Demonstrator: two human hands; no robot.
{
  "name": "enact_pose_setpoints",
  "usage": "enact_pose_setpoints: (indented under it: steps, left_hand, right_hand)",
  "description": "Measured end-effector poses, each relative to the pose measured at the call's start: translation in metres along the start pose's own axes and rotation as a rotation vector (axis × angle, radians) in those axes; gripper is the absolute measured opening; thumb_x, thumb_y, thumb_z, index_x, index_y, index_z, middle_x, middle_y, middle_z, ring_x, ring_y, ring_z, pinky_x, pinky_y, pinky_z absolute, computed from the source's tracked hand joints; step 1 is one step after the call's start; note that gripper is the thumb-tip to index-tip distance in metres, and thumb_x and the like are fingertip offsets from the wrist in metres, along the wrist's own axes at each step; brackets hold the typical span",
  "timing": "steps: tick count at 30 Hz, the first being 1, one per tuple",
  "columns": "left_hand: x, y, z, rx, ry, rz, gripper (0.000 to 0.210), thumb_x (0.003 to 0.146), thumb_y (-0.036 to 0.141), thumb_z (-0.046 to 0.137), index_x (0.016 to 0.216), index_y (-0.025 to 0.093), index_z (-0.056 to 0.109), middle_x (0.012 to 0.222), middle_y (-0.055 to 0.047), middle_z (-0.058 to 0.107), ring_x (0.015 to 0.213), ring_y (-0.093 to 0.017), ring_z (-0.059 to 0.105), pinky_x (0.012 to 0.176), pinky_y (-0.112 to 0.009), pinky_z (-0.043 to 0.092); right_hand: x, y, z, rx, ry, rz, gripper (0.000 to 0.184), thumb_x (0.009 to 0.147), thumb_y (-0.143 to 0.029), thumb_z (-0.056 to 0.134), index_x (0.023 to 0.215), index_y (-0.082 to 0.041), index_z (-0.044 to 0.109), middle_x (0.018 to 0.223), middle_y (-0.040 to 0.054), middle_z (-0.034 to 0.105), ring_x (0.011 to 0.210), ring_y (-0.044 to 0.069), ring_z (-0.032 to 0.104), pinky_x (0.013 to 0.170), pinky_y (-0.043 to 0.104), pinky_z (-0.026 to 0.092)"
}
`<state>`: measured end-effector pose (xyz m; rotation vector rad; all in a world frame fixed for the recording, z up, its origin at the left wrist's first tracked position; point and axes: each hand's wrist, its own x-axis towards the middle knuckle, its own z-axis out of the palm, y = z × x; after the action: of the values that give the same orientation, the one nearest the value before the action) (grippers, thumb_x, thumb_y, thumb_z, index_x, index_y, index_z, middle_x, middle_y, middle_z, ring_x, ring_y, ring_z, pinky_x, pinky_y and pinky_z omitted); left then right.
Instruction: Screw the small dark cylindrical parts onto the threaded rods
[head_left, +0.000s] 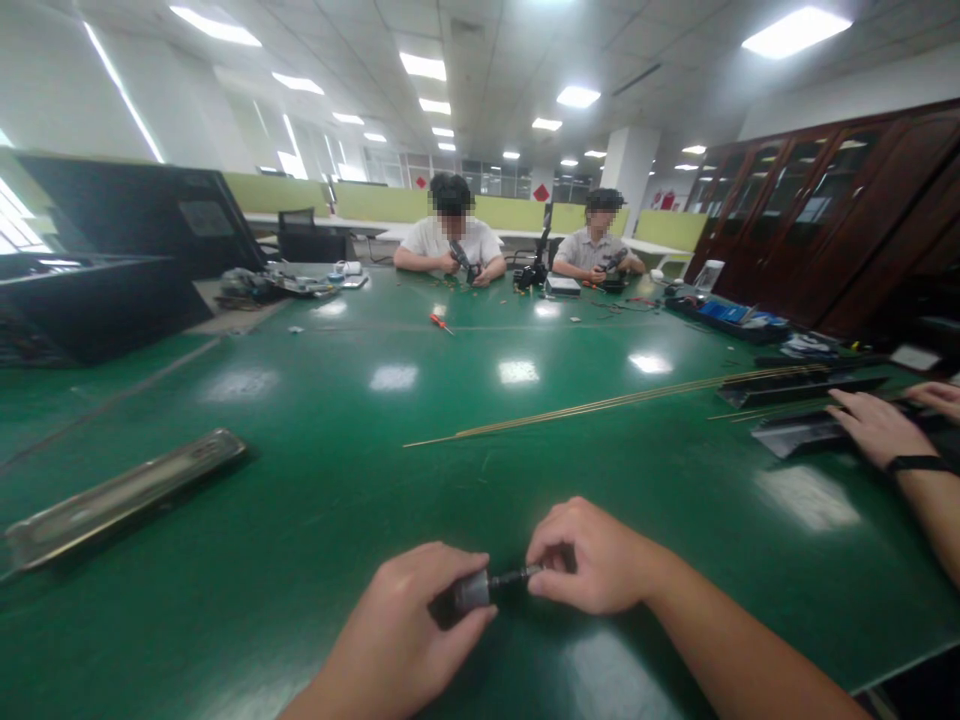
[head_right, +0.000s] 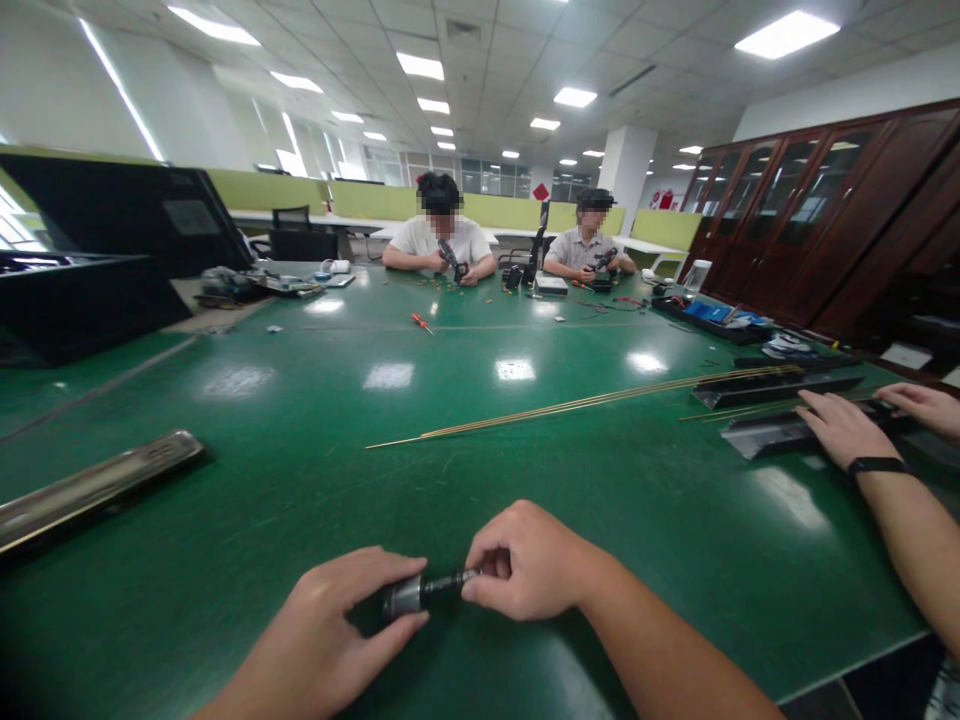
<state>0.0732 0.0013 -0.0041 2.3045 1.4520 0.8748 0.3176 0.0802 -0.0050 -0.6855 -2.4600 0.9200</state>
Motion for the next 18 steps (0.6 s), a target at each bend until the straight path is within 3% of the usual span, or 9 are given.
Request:
enact_pose_setpoints:
  steps: [18]
  left_hand:
    - [0.003, -0.008, -0.006, -0.069, -0.041, -0.148, 0.022, 0.084, 0.037, 0.071, 0.105, 0.033, 0.073, 0.099, 0.003, 0.075, 0.090, -0.017, 0.071, 0.084, -0.028, 0.057]
  right_hand:
    - [-0.001, 0.011, -0.009, 0.154, 0.061, -0.020, 0.016, 0.081, -0.029, 0.072, 0.078, -0.014, 0.075, 0.064, 0.0017, 0.066, 0.060, 0.013, 0.060, 0.062, 0.023, 0.043]
